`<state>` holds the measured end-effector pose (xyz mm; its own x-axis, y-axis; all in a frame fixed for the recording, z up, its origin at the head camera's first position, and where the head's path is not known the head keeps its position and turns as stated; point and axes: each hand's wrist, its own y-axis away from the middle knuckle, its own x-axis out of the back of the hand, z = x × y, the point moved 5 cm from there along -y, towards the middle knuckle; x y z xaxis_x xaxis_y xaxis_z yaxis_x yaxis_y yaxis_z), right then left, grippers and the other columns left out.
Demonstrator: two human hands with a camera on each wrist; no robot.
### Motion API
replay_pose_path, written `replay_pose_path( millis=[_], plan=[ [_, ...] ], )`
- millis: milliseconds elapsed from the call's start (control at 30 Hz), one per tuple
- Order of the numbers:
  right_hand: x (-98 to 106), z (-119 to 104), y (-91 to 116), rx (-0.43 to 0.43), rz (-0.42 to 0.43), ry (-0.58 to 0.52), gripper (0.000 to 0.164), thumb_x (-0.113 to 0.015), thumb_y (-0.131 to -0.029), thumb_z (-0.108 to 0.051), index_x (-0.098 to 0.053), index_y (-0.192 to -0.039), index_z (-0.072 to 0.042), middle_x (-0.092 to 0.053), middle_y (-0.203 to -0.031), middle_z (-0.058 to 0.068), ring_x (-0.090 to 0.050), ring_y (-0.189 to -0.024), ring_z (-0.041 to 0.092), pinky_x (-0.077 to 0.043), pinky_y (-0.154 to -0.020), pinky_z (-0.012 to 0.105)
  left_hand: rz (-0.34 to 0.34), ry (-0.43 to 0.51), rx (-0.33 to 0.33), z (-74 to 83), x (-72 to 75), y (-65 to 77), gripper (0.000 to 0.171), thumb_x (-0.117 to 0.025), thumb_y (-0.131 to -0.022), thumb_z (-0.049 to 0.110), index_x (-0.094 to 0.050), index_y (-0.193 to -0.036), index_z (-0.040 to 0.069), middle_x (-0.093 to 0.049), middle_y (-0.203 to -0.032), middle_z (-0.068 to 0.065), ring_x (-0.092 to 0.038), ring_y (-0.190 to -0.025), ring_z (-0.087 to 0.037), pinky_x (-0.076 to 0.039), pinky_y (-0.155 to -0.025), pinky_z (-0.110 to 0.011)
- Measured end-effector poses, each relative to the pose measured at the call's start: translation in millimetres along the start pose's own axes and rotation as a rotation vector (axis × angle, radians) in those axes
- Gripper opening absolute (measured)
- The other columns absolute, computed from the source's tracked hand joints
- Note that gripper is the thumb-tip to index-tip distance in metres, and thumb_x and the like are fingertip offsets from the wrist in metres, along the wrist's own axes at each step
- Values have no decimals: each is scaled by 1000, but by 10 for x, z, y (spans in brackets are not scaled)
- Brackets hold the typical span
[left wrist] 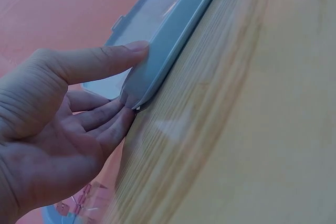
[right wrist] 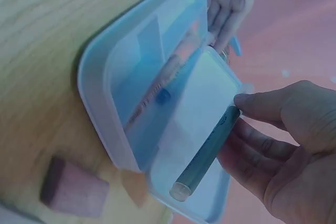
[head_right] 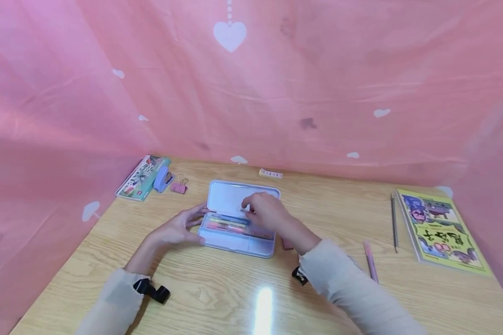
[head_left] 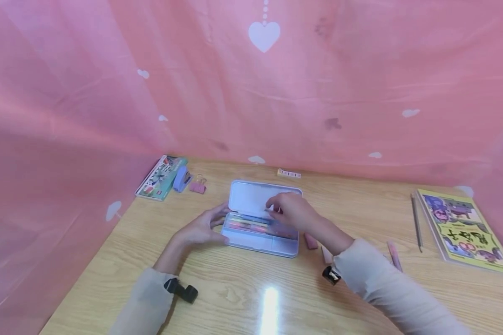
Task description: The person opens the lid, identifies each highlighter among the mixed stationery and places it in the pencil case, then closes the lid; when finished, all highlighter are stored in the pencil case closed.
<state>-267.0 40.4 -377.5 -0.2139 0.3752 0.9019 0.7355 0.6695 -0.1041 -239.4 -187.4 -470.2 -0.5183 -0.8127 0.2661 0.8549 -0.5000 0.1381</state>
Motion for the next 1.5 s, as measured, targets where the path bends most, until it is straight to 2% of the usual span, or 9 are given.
replay_pose_path(
  millis=[133,233,433,767,933,1067,1167,1267,1500],
  plan=[
    [-175,7,-31,-24,-42,-29,19,-68,-84,-10,-72,-103,-8,-67,-81,-2,-56,-69,7,-50,-60,22,13,-3,26,1,9,5,104,-80,-71,4,-16,-152,17,-38,-146,-6,-34,-136,-31,-38,-109,-37],
    [-293,10,-34,-33,-65,-36,20,-66,-84,-9,-72,-103,-7,-67,-82,-1,-55,-70,8,-49,-63,24,11,-3,21,11,7,1,103,-80,-71,5,-16,-152,16,-37,-146,-7,-34,-136,-31,-38,-108,-38],
    [-405,-2,-29,1,-62,-46,15,-67,-83,-3,-74,-96,-5,-70,-85,3,-56,-71,10,-52,-67,26,4,-5,15,3,6,-11,103,-80,-71,4,-17,-151,18,-38,-145,-6,-34,-136,-30,-38,-109,-38],
    [-422,28,-5,-37,-90,-58,16,-65,-85,-2,-74,-98,-4,-71,-93,6,-65,-87,16,-56,-82,36,-2,-8,10,20,-4,-18,103,-79,-71,3,-17,-151,17,-38,-145,-7,-34,-136,-31,-39,-108,-37],
    [-375,12,5,-30,-76,-41,17,-66,-84,-4,-73,-100,-5,-71,-91,5,-60,-78,14,-55,-74,32,4,-14,11,21,-7,-8,103,-79,-72,4,-15,-152,17,-37,-147,-8,-33,-137,-33,-37,-109,-40],
    [-259,25,57,-59,-40,-19,21,-68,-85,-15,-72,-105,-9,-69,-91,3,-60,-77,13,-53,-68,29,5,-5,12,19,-6,5,102,-79,-72,2,-16,-152,16,-36,-147,-10,-32,-137,-34,-36,-110,-41],
    [-119,74,173,-79,9,-10,28,-70,-84,-24,-70,-108,-9,-69,-94,4,-64,-83,17,-55,-69,31,13,-4,23,21,-7,11,102,-78,-72,2,-16,-152,15,-36,-147,-11,-33,-136,-35,-37,-109,-41],
    [60,174,389,-108,65,-3,34,-70,-84,-28,-68,-111,-7,-68,-99,8,-65,-88,23,-57,-70,37,24,-18,48,9,-13,12,102,-79,-72,4,-16,-152,17,-36,-147,-9,-34,-136,-33,-37,-109,-40],
    [503,692,1148,-263,151,76,45,-68,-85,-35,-64,-118,-5,-65,-112,17,-64,-94,34,-55,-70,48,21,-14,27,21,-17,10,103,-80,-72,6,-16,-152,15,-37,-146,-9,-34,-136,-34,-37,-109,-39]
  ],
)
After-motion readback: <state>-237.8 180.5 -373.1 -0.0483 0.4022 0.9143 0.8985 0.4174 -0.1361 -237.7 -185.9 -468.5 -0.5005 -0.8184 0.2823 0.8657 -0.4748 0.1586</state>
